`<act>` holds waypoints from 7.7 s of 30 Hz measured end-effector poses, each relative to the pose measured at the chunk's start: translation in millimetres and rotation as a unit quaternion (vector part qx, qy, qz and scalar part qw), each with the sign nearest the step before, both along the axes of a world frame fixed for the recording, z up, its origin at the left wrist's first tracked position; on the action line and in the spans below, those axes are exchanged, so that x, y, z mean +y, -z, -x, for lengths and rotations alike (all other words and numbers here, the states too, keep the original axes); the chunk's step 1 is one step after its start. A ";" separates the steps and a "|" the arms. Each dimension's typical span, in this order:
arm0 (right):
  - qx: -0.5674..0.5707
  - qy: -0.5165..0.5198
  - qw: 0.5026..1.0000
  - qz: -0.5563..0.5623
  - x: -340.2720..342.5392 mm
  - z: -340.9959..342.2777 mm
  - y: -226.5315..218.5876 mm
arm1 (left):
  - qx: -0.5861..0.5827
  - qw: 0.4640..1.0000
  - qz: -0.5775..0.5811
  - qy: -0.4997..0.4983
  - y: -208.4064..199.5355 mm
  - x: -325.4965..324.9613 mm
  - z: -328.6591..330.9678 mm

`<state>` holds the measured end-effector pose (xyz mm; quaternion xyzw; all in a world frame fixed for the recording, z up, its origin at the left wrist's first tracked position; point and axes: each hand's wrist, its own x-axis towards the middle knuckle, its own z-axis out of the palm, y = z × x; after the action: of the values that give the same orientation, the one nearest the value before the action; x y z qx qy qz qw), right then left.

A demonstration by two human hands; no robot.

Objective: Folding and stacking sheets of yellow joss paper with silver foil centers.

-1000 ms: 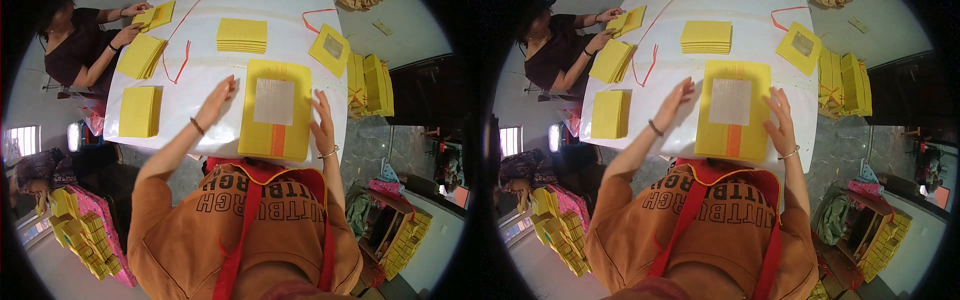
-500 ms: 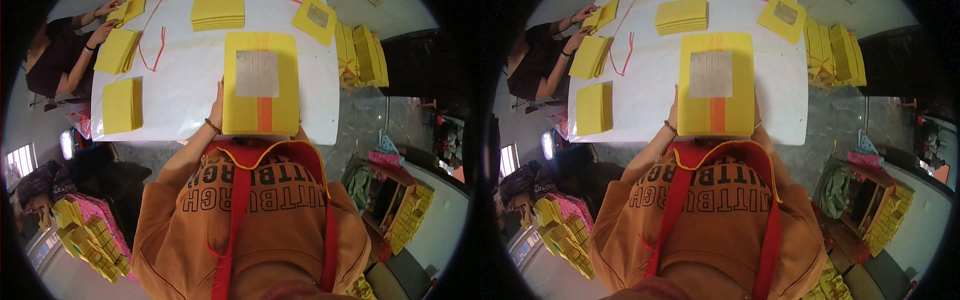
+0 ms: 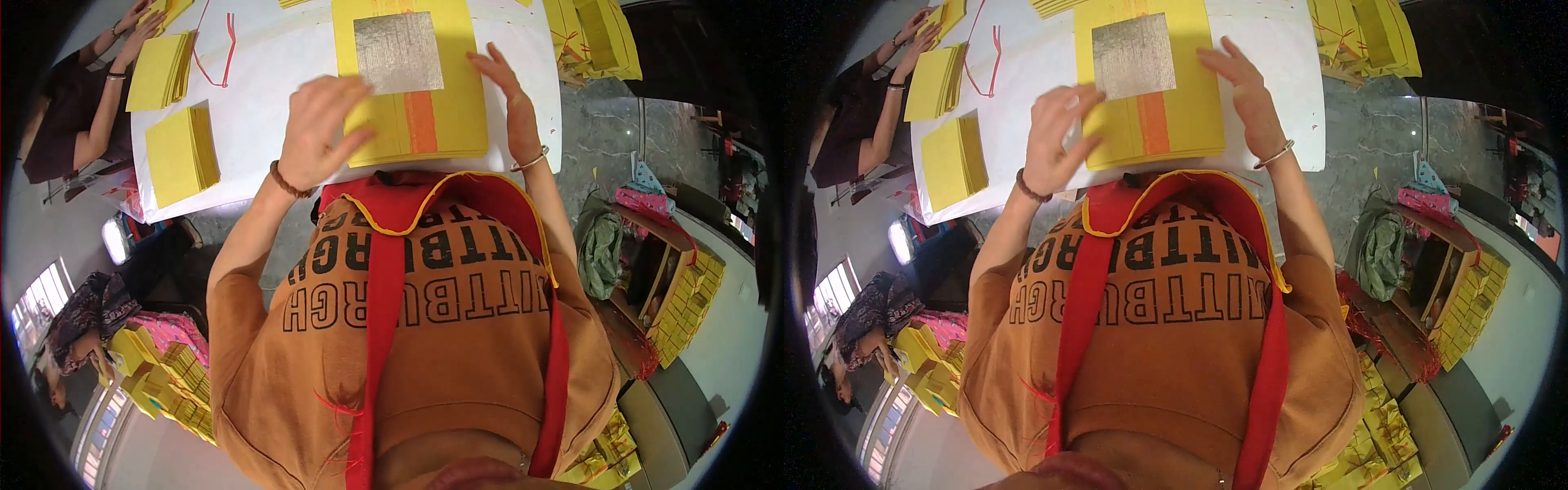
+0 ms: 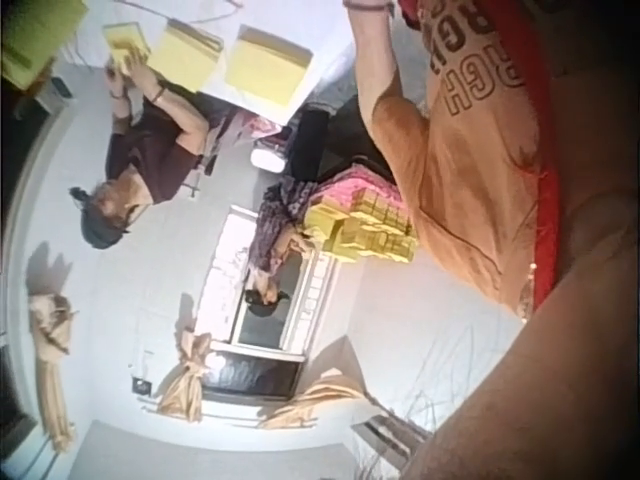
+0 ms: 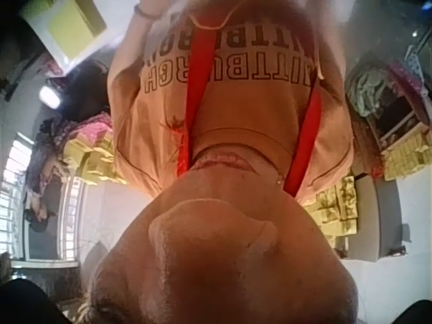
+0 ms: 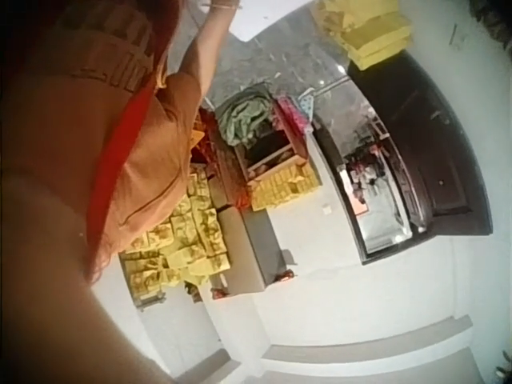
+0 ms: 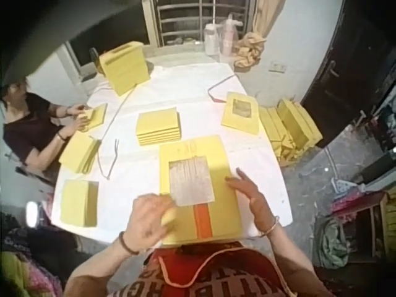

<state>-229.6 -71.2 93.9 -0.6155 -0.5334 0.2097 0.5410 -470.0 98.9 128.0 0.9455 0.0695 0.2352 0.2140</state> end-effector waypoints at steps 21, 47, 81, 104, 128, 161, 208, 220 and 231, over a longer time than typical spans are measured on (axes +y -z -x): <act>-0.072 0.005 0.996 -0.056 -0.8 27.1 -3.7 | 0.089 0.990 -0.044 0.095 -7.7 -10.0 7.1; -0.029 -0.059 0.998 0.012 -1.4 15.6 16.4 | 0.089 0.967 0.236 0.044 -14.7 -2.2 -4.0; -0.106 -0.027 0.993 -0.032 -6.3 19.0 -25.9 | 0.004 0.985 -0.165 -0.055 -3.0 3.3 -5.0; 0.141 0.100 0.976 0.132 13.4 37.4 -43.9 | 0.113 0.856 0.495 -0.097 3.6 12.0 -18.3; -0.094 0.202 0.953 0.205 34.7 42.2 -48.1 | 0.122 0.807 0.548 -0.182 -6.1 18.7 -36.3; -0.190 0.006 0.973 0.133 47.1 54.5 -26.9 | 0.100 0.995 0.001 -0.010 11.7 -5.6 -73.6; 0.046 -0.041 0.990 0.124 14.5 3.1 -26.6 | 0.094 0.947 -0.307 0.010 -2.1 -16.1 -71.2; 0.142 0.149 0.973 0.106 -9.2 17.4 -9.4 | -0.083 0.927 -0.326 -0.168 -9.3 194.1 -118.4; 0.116 0.132 0.973 0.148 -6.6 31.2 -2.0 | 0.082 0.944 -0.269 -0.174 96.8 242.2 -148.5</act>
<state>-260.9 -77.8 95.8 -0.7250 -0.3446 0.2828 0.5250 -321.5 341.1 31.2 0.9571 0.1845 0.2003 -0.0986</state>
